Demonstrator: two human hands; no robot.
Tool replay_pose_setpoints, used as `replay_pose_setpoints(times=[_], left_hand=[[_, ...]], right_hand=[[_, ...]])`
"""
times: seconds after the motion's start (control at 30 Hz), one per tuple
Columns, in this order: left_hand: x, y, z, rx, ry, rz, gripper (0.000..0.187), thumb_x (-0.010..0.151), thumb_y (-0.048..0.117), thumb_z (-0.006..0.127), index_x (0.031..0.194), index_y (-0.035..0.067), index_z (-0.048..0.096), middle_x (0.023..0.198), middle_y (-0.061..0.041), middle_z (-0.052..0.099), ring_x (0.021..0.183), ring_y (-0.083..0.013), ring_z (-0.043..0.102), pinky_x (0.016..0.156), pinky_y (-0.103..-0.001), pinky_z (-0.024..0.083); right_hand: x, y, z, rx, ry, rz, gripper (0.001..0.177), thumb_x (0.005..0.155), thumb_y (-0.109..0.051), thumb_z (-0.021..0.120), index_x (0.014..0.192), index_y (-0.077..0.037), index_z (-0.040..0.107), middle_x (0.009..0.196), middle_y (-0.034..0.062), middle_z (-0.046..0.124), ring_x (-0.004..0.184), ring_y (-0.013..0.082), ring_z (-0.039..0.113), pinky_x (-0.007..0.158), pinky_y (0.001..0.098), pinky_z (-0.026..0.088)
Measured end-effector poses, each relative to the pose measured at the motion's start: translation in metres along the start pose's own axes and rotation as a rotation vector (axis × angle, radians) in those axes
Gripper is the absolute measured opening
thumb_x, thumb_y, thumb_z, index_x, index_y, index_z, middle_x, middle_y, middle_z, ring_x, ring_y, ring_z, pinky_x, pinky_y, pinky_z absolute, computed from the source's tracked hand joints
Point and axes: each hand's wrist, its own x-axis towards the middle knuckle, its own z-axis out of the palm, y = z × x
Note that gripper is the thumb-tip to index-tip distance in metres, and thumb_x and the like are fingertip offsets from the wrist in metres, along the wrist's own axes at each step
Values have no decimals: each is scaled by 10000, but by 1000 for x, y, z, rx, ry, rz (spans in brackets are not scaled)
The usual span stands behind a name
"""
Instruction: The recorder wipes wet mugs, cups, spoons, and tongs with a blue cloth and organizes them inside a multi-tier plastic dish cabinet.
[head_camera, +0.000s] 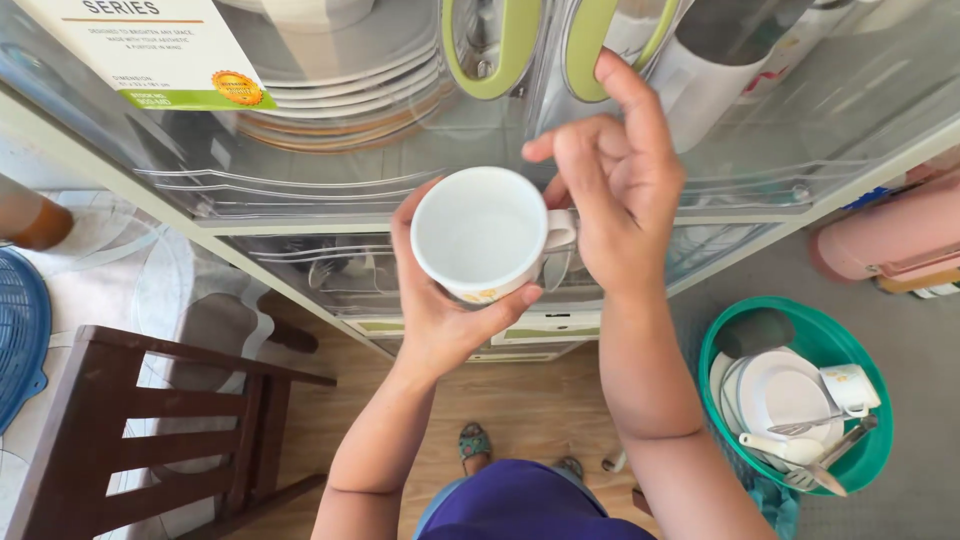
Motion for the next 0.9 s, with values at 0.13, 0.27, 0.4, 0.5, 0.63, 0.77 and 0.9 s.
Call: replay_pose_setpoints(times=[0.13,0.27,0.4,0.5,0.63,0.77,0.9], left_hand=[[6,-3,3,-16,-8,-9,1054,753,163,931,1540,23,244,1481,-153,473,1404,-243,550,1198,-408,495],[8,-5,3,-53,-7,-41,1058,739,187,923,1533,25,243,1466,-149,495,1395,-243,560,1184,-403,495],[2,-5,4,-46,-58,10,1054,740,180,934,1541,24,266,1479,-142,487,1414,-246,552,1206,-403,485],[-1,2,0,-180,-121,-83,1069,699,215,942,1516,15,281,1451,-140,503,1375,-244,562,1173,-404,493],[-3,0,-15,-249,-271,-114,1089,651,236,946,1518,5,329,1451,-138,536,1374,-247,569,1183,-407,475],[-19,-1,-17,-512,-391,-228,1125,578,282,972,1470,-16,354,1417,-149,583,1308,-266,608,1132,-416,494],[-49,0,-3,-622,-447,-306,1176,559,306,977,1499,-22,352,1350,-151,587,1282,-272,612,1112,-410,494]], right_hand=[[11,7,16,-191,216,-118,301,1172,-95,663,1399,30,510,870,133,753,678,109,693,568,213,525],[6,-6,24,-264,335,-176,172,1154,-80,676,1243,31,581,763,106,731,579,95,646,525,200,486],[-8,-17,21,-299,330,-185,157,1149,-61,684,1215,42,586,764,105,730,592,96,659,549,202,507],[-16,-19,18,-351,329,-213,174,1134,-30,706,1236,51,591,791,107,726,639,100,681,590,211,542],[-37,-32,18,-404,347,-269,261,1100,-5,739,1286,51,564,807,80,702,683,87,673,623,200,522],[-72,-32,15,-467,370,-330,421,976,9,825,1256,6,511,852,24,605,666,44,541,596,172,419],[-116,-41,6,-492,375,-366,480,886,30,856,1189,-50,493,1001,30,541,658,37,482,529,153,392]])
